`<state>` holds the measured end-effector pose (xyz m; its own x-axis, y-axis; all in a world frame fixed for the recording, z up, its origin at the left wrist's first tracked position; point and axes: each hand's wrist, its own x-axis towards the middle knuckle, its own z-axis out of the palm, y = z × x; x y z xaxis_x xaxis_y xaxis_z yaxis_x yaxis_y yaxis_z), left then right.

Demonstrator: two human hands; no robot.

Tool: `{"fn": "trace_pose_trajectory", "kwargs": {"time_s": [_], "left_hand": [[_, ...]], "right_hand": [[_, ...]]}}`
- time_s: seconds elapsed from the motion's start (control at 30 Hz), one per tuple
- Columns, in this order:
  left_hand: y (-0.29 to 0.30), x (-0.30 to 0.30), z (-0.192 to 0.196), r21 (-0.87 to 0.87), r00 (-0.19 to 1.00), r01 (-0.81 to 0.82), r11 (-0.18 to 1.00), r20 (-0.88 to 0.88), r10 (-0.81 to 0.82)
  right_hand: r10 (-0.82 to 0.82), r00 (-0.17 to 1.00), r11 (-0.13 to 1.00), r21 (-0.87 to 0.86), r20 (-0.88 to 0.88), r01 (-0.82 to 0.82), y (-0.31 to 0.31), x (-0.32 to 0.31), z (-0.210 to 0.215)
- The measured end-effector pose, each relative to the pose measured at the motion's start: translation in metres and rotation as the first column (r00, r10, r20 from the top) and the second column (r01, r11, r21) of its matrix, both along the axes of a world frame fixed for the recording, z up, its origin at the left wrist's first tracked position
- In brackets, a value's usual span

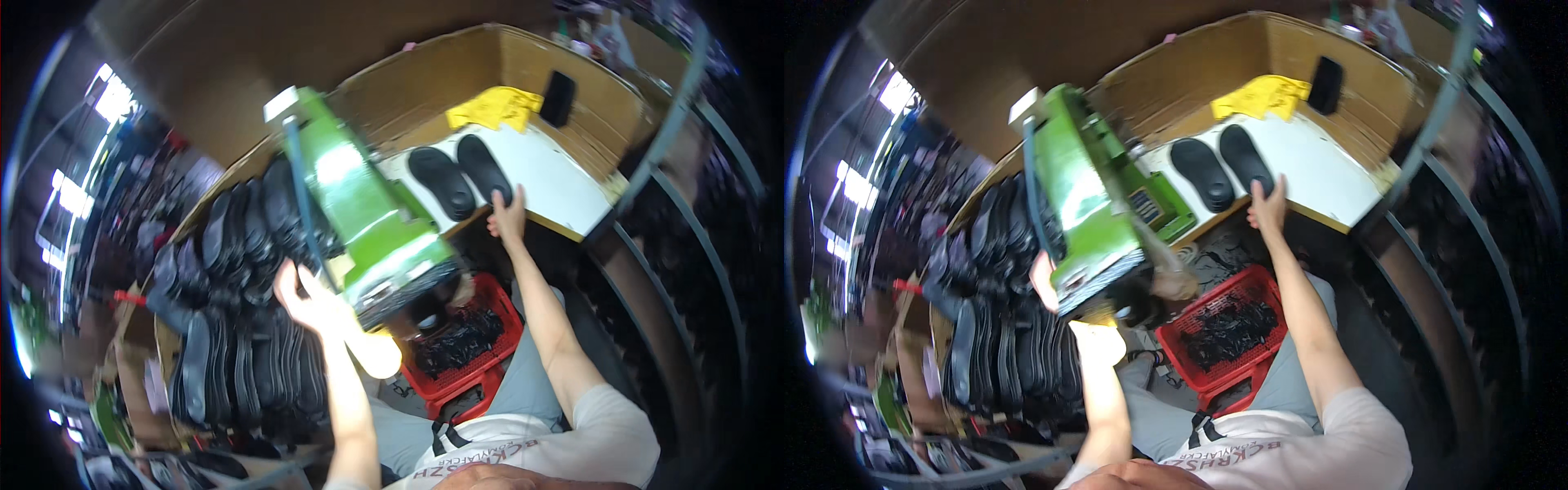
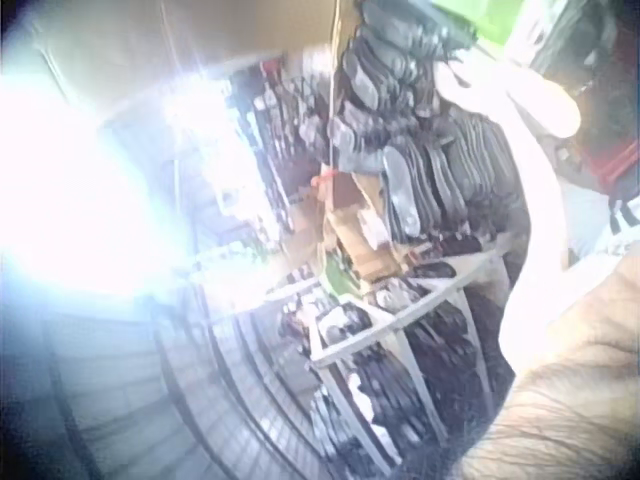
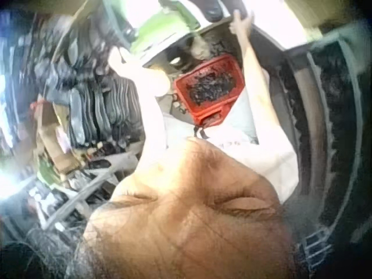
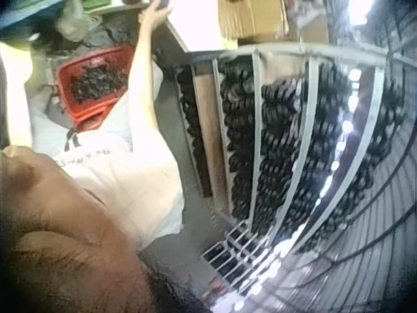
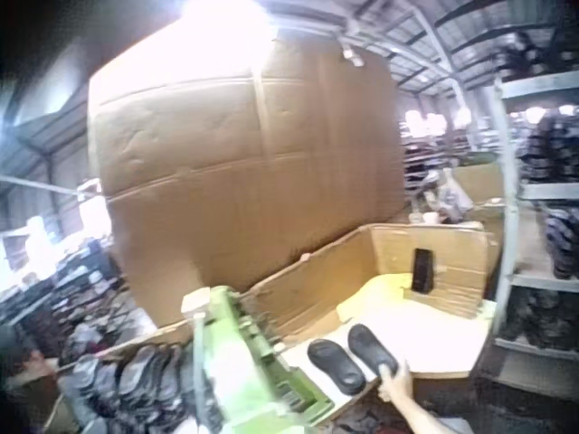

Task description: Using a mechanical trimming machine to shave and smooth the edges of rubber shoe soles.

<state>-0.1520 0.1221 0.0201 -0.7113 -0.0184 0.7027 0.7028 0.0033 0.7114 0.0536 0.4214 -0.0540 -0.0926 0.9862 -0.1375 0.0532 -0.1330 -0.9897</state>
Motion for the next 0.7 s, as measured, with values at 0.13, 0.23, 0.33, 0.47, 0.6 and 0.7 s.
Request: {"fn": "trace_pose_trajectory", "kwargs": {"time_s": [0.13,0.23,0.33,0.47,0.6,0.7], "left_hand": [[0.057,-0.05,0.078,-0.462,0.979,-0.205,0.863,-0.094,0.183],[0.066,-0.078,0.06,-0.592,0.844,-0.534,0.603,-0.416,0.34],[0.051,-0.084,0.062,-0.502,0.902,-0.414,0.76,-0.337,0.269],[-0.015,-0.039,0.088,-0.184,0.994,-0.078,0.98,0.059,0.09],[-0.096,0.062,0.088,-0.23,0.991,-0.13,0.964,-0.054,0.121],[-0.154,0.111,0.059,-0.29,0.977,-0.106,0.951,-0.21,0.045]], "right_hand": [[0.042,0.999,0.996,0.079,-0.022,-0.04,-0.034,0.026,-0.012],[0.185,0.981,0.958,0.215,0.049,-0.191,-0.083,0.037,-0.032],[0.305,0.952,0.952,0.034,-0.007,-0.305,-0.114,0.055,-0.062],[0.351,0.933,0.927,-0.111,-0.082,-0.358,-0.159,0.072,-0.075],[0.585,0.771,0.748,-0.2,-0.251,-0.632,-0.198,0.079,-0.068],[0.719,0.544,0.46,-0.292,-0.432,-0.839,-0.228,0.074,-0.028]]}}
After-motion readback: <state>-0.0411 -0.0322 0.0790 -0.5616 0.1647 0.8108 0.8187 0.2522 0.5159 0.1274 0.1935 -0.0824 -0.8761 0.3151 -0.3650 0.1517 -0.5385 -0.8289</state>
